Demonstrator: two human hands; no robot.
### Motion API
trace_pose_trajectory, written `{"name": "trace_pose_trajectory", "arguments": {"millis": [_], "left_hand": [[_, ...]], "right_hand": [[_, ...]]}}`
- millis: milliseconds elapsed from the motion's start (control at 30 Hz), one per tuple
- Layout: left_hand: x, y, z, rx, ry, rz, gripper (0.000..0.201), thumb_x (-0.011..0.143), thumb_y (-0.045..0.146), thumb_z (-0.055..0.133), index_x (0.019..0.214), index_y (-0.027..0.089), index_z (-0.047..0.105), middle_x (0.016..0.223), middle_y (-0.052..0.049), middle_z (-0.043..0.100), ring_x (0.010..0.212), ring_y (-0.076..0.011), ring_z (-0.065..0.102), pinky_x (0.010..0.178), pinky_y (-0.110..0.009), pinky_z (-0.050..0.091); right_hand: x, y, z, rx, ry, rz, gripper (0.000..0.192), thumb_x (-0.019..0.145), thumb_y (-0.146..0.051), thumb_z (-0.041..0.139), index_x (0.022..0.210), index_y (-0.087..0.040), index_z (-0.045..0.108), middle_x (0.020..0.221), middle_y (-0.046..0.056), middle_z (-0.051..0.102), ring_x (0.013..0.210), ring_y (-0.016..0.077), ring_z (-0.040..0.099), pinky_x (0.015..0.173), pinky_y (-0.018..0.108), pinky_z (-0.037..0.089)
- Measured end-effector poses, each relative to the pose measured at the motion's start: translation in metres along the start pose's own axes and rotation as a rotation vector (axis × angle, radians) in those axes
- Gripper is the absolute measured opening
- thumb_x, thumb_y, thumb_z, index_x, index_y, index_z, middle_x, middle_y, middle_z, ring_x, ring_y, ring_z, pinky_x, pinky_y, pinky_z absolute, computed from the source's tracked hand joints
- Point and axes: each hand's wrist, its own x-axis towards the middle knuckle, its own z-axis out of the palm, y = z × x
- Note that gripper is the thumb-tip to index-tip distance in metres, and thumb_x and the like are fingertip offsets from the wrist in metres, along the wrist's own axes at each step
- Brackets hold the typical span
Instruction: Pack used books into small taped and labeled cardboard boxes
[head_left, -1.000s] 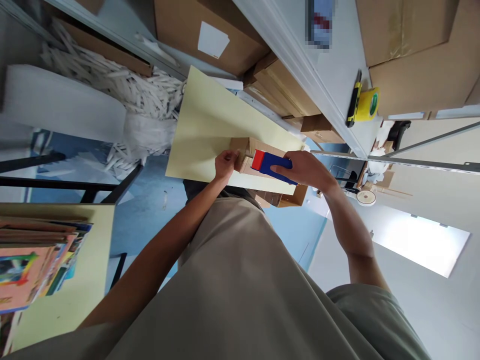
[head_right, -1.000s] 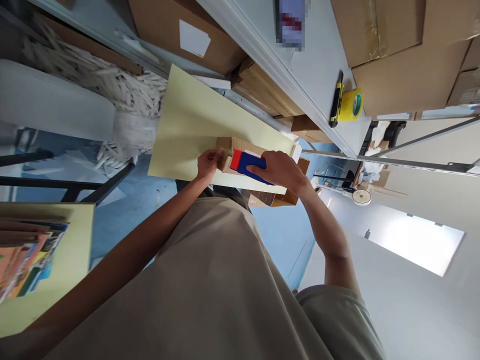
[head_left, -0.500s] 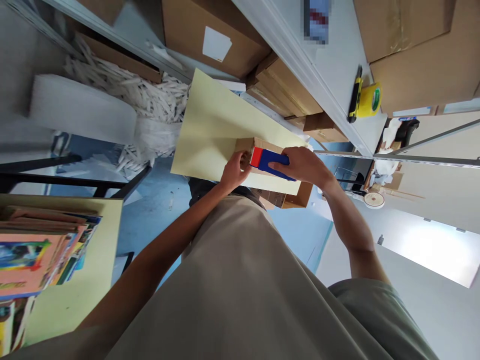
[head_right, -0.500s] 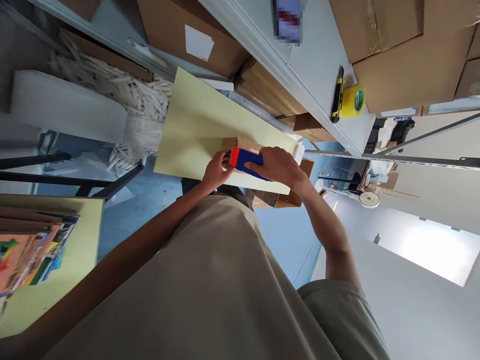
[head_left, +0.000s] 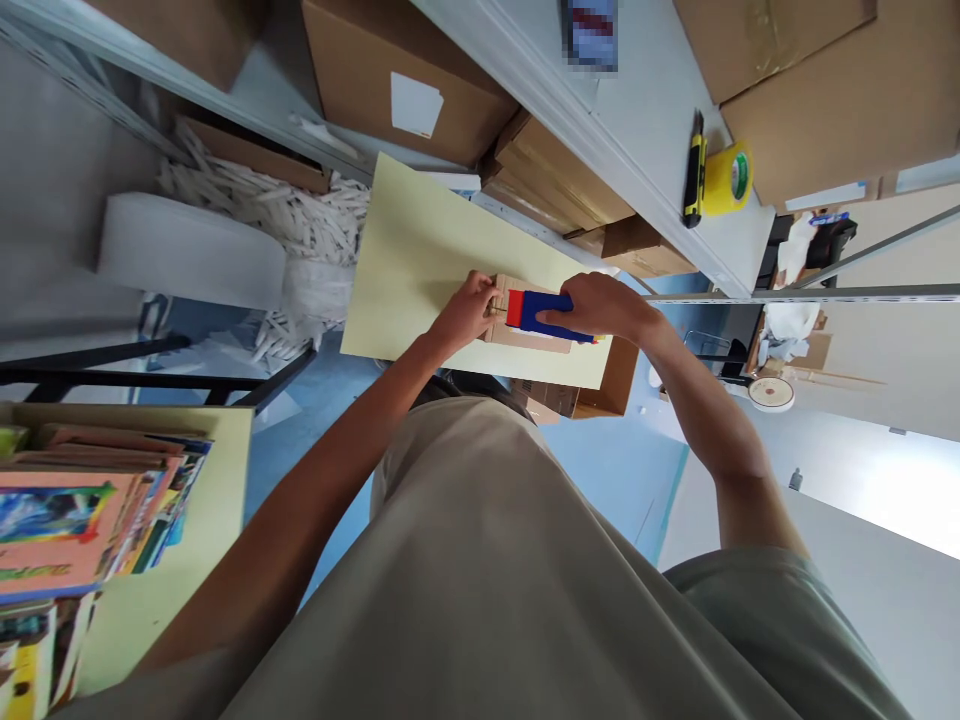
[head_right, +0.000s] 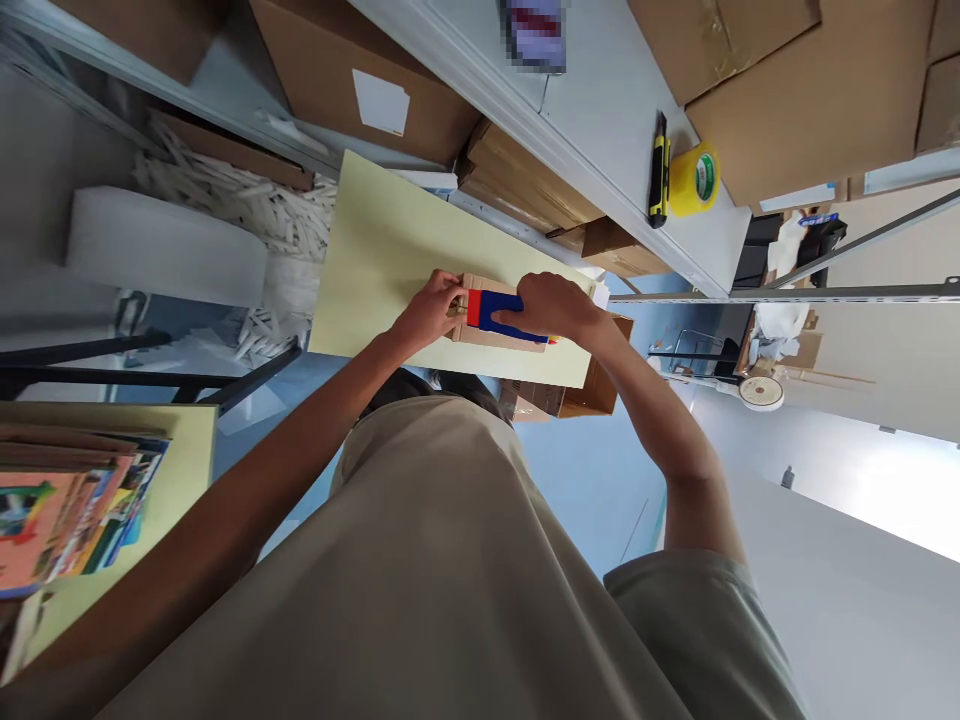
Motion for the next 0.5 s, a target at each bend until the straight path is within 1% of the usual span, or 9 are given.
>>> {"name": "trace_pose_trajectory", "arguments": {"millis": [67,167,300,400,467,500], "left_hand": [[-0.002,-0.002,-0.006,0.018,-0.034,0.007,0.038,0.093,0.024,0.091,0.127,0.022,0.076,0.150,-0.014,0.059,0.126,-0.0312,0.073,0.123,-0.052,0.062],[-0.004,-0.001,-0.013,0.047,-0.068,-0.006,0.043,0.090,0.025,0.095,0.129,0.024,0.077,0.152,-0.013,0.059,0.125,-0.0307,0.075,0.122,-0.051,0.063],[-0.008,0.003,-0.021,0.099,-0.067,-0.026,0.042,0.095,0.035,0.094,0.133,0.025,0.080,0.156,-0.013,0.061,0.123,-0.0294,0.076,0.121,-0.050,0.063],[-0.014,0.007,-0.024,0.163,-0.063,-0.054,0.042,0.099,0.042,0.091,0.136,0.026,0.082,0.158,-0.013,0.063,0.123,-0.0303,0.077,0.120,-0.050,0.063],[-0.018,0.011,-0.027,0.216,-0.056,-0.089,0.042,0.100,0.044,0.089,0.139,0.027,0.083,0.158,-0.012,0.065,0.125,-0.0314,0.077,0.120,-0.049,0.063],[-0.020,0.012,-0.028,0.240,-0.052,-0.106,0.042,0.101,0.044,0.088,0.140,0.028,0.083,0.158,-0.012,0.066,0.127,-0.0320,0.077,0.119,-0.048,0.062]], "right_hand": [[0.007,0.017,0.005,0.049,-0.034,0.001,0.055,0.108,-0.068,0.071,0.100,-0.015,0.083,0.086,0.015,0.080,0.084,0.0294,0.072,0.076,0.038,0.044],[0.017,0.039,0.013,0.111,-0.068,-0.021,0.057,0.107,-0.070,0.072,0.097,-0.015,0.082,0.083,0.014,0.079,0.080,0.0281,0.071,0.075,0.038,0.044],[0.024,0.060,0.025,0.203,-0.073,-0.081,0.061,0.104,-0.075,0.074,0.101,-0.015,0.084,0.088,0.013,0.081,0.083,0.0276,0.074,0.076,0.037,0.046],[0.023,0.078,0.033,0.313,-0.138,-0.135,0.062,0.101,-0.078,0.077,0.102,-0.016,0.083,0.088,0.012,0.083,0.083,0.0264,0.075,0.076,0.036,0.049],[0.020,0.098,0.038,0.367,-0.181,-0.162,0.065,0.099,-0.082,0.077,0.100,-0.017,0.083,0.085,0.011,0.083,0.082,0.0261,0.076,0.076,0.036,0.050],[0.017,0.112,0.041,0.381,-0.193,-0.170,0.067,0.097,-0.084,0.078,0.100,-0.017,0.083,0.084,0.011,0.083,0.081,0.0263,0.076,0.076,0.035,0.051]]}}
